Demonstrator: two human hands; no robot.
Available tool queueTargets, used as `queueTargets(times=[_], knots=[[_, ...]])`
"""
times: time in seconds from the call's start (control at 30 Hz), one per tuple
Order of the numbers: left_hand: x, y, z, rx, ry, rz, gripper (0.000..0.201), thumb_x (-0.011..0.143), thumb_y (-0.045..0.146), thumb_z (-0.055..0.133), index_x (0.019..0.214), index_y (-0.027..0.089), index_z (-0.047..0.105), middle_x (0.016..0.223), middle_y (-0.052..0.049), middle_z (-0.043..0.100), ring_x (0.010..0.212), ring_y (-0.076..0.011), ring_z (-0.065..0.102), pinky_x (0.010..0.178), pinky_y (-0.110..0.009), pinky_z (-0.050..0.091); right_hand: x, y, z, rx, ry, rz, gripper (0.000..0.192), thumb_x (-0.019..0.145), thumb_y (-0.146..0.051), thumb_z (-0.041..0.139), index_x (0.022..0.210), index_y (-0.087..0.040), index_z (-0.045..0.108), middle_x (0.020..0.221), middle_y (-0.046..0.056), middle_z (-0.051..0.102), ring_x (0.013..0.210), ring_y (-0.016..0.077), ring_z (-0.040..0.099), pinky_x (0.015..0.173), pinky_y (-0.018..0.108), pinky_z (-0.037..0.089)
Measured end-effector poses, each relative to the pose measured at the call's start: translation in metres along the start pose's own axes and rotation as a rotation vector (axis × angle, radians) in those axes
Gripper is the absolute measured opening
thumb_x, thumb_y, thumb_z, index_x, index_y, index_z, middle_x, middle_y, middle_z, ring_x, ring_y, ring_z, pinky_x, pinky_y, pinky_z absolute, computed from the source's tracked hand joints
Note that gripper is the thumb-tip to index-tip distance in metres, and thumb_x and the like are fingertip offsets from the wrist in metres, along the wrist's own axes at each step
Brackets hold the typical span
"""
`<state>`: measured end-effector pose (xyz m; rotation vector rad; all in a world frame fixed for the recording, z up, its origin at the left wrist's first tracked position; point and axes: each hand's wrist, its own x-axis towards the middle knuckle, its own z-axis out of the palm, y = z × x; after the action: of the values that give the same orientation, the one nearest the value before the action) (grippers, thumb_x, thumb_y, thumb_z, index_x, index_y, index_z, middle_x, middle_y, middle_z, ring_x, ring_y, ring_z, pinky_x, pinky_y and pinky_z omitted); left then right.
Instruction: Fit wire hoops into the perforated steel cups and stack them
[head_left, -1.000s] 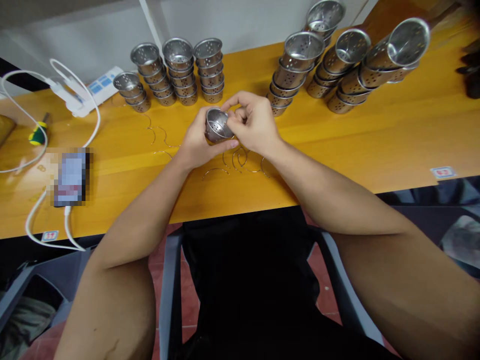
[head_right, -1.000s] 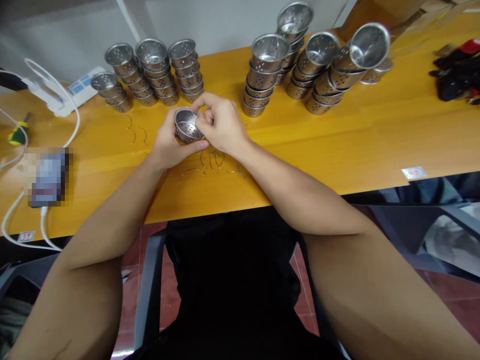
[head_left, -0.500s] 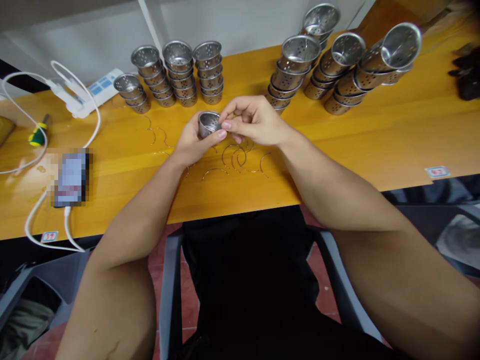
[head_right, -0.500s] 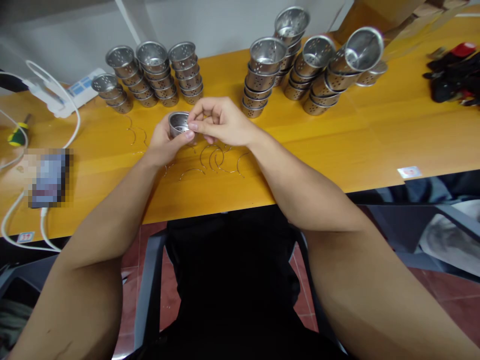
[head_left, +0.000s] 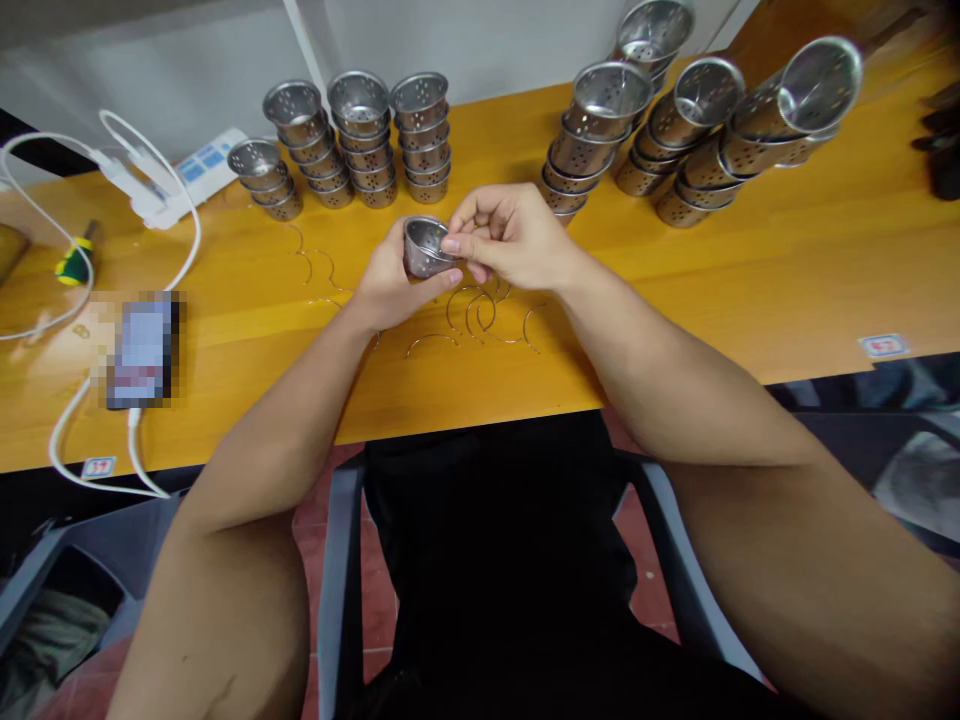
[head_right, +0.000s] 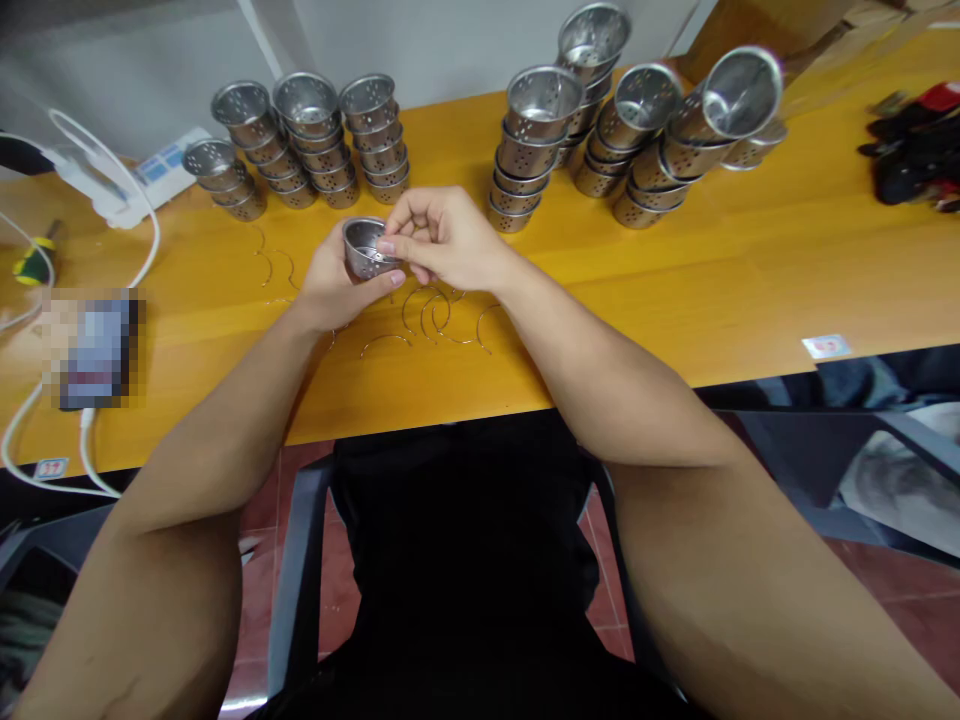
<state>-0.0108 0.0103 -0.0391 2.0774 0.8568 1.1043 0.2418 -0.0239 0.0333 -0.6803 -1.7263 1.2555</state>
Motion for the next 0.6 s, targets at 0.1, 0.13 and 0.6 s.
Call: queueTargets(times=[0.1, 0.13, 0.6], knots=[[0.000, 0.001, -0.002, 0.065, -0.017, 0.012, 0.100, 0.091, 0.093, 0.096, 0.155, 0.023, 0.065, 0.141, -0.012, 0.083, 0.130, -0.0327, 0.084, 0.119, -0.057, 0.071, 0.000, 0.006, -0.001, -0.005, -0.016, -0.033, 0.071, 0.083, -0.084, 0.111, 0.097, -0.025, 0.073, 0.070, -0.004, 0.068, 0.052, 0.0125, 0.059, 0.046, 0.026, 0.053], [0.001, 0.001, -0.003, 0.068, -0.019, 0.020, 0.099, 0.091, 0.094, 0.095, 0.154, 0.024, 0.065, 0.142, -0.012, 0.084, 0.128, -0.0314, 0.084, 0.118, -0.057, 0.072, 0.000, 0.007, -0.001, -0.008, -0.019, -0.045, 0.071, 0.084, -0.085, 0.110, 0.097, -0.025, 0.074, 0.071, -0.003, 0.068, 0.053, 0.0126, 0.059, 0.047, 0.026, 0.053], [0.004, -0.022, -0.004, 0.109, 0.096, 0.091, 0.092, 0.100, 0.083, 0.094, 0.164, 0.029, 0.057, 0.152, -0.014, 0.077, 0.148, -0.0366, 0.080, 0.130, -0.056, 0.067, -0.004, 0.015, -0.004, -0.450, 0.119, -0.246, 0.073, 0.107, -0.099, 0.075, 0.132, -0.031, 0.086, 0.137, 0.014, 0.079, 0.109, 0.0310, 0.077, 0.089, 0.044, 0.073]])
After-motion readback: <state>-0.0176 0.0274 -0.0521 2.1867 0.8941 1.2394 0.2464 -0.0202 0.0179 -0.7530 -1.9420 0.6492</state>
